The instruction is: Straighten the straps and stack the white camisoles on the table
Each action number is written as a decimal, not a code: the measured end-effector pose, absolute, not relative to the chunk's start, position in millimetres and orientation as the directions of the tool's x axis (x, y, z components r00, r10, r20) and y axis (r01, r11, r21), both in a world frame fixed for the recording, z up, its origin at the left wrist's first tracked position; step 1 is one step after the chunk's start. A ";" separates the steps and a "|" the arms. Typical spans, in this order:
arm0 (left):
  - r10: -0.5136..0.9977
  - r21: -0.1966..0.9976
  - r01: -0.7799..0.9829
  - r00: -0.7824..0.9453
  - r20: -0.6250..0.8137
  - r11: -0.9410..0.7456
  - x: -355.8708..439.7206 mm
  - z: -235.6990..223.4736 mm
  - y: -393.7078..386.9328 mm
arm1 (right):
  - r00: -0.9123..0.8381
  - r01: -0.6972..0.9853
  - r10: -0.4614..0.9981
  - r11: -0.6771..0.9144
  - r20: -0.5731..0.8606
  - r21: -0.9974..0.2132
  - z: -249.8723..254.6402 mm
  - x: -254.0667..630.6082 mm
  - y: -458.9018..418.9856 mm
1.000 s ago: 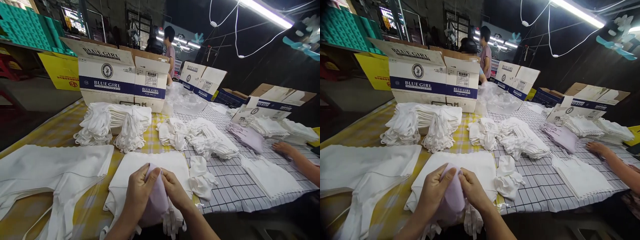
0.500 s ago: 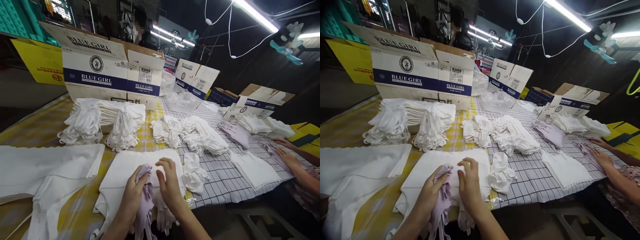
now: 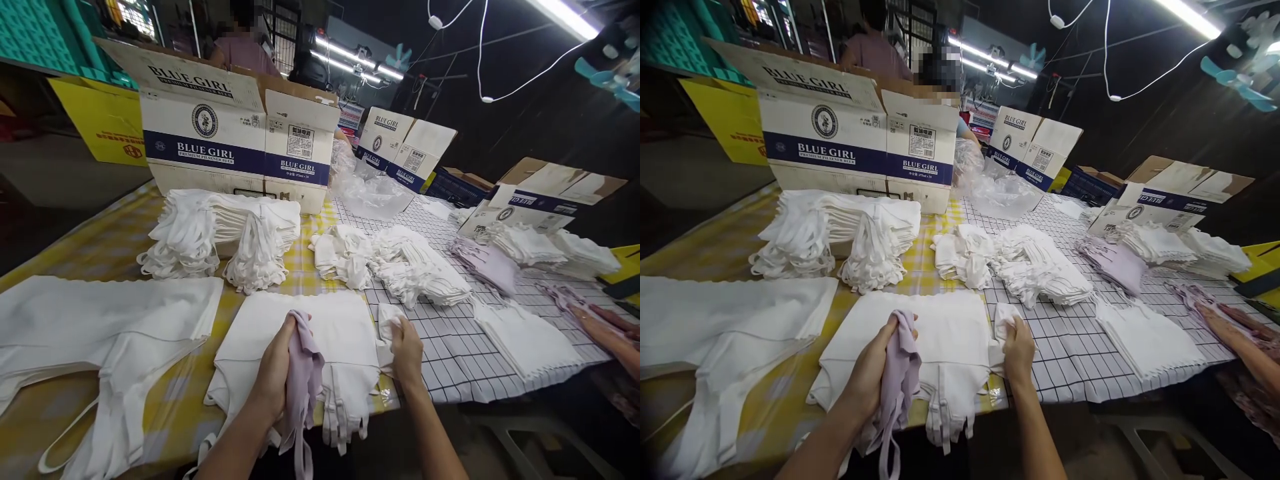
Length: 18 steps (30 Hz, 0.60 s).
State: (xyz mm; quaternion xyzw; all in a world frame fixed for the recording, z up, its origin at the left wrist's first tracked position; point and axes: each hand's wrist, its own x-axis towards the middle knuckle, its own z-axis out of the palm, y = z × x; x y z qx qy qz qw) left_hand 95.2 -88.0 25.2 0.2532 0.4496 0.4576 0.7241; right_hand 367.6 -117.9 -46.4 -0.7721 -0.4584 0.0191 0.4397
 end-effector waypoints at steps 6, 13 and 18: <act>0.984 0.932 0.318 0.082 0.159 -0.177 105.5 38.1 -71.6 | 0.693 -0.067 0.721 0.073 0.007 -0.995 3.5 329.2 -127.4; 0.838 0.998 -0.058 0.543 0.056 -0.029 152.4 41.5 -115.8 | 0.509 -0.335 0.860 0.163 -0.033 -0.928 34.5 250.8 -131.7; 0.966 1.000 -0.020 0.258 -0.015 0.021 157.5 34.3 -120.4 | 0.436 -0.154 0.891 0.216 0.130 -0.964 34.4 231.7 -132.6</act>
